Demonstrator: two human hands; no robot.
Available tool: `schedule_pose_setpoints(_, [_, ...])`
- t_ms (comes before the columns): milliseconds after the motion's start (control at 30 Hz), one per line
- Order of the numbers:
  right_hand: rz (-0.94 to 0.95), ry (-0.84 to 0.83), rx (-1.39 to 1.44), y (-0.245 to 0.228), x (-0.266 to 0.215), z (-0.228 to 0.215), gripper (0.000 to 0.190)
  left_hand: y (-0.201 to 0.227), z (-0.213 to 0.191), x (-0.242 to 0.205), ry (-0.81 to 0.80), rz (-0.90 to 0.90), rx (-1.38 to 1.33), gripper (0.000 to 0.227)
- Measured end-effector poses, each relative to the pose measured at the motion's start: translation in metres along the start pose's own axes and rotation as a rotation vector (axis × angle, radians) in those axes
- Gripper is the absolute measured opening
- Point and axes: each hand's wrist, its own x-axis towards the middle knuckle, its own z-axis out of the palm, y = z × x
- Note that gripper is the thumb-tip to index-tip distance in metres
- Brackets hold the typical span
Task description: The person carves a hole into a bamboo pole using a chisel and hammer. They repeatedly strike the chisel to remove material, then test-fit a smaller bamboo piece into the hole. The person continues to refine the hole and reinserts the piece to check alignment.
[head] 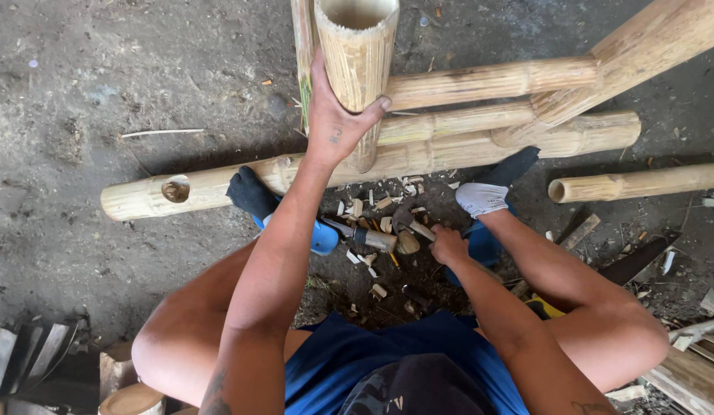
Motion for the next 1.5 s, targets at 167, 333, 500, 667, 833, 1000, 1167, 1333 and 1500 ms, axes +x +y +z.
schedule_pose_setpoints(167, [0.050,-0.011,0.057,-0.003,0.003,-0.006,0.040,-0.003,0.002,0.006,-0.006,-0.028,-0.010,0.110])
schedule_pose_setpoints(333, [-0.008,0.052,0.156,-0.007,-0.006,-0.018,0.038,-0.004,-0.002,0.008,-0.012,-0.038,0.023,0.105])
schedule_pose_setpoints(500, [-0.080,0.086,0.321,-0.018,-0.022,-0.041,0.045,-0.009,-0.010,0.017,-0.081,0.003,-0.014,0.092])
schedule_pose_setpoints(667, [-0.134,0.101,0.473,-0.040,-0.030,-0.063,0.041,-0.009,-0.013,0.022,-0.107,0.000,-0.047,0.093])
schedule_pose_setpoints(833, [-0.165,0.136,0.390,-0.047,-0.032,-0.062,0.039,-0.010,-0.012,0.019,-0.115,0.008,-0.112,0.082])
schedule_pose_setpoints(1000, [-0.188,0.149,0.305,-0.030,-0.013,-0.039,0.043,-0.003,-0.009,0.014,-0.096,-0.018,-0.115,0.081])
schedule_pose_setpoints(1167, [-0.132,0.021,0.199,0.001,0.008,0.001,0.039,0.003,-0.009,-0.008,-0.061,-0.005,-0.085,0.088])
schedule_pose_setpoints(1333, [-0.241,0.080,0.269,-0.004,0.017,-0.015,0.035,0.007,-0.013,-0.021,-0.050,-0.022,-0.037,0.090])
schedule_pose_setpoints(1500, [-0.033,-0.023,0.877,-0.052,0.008,-0.095,0.045,0.010,-0.004,-0.017,0.020,-0.072,-0.005,0.089])
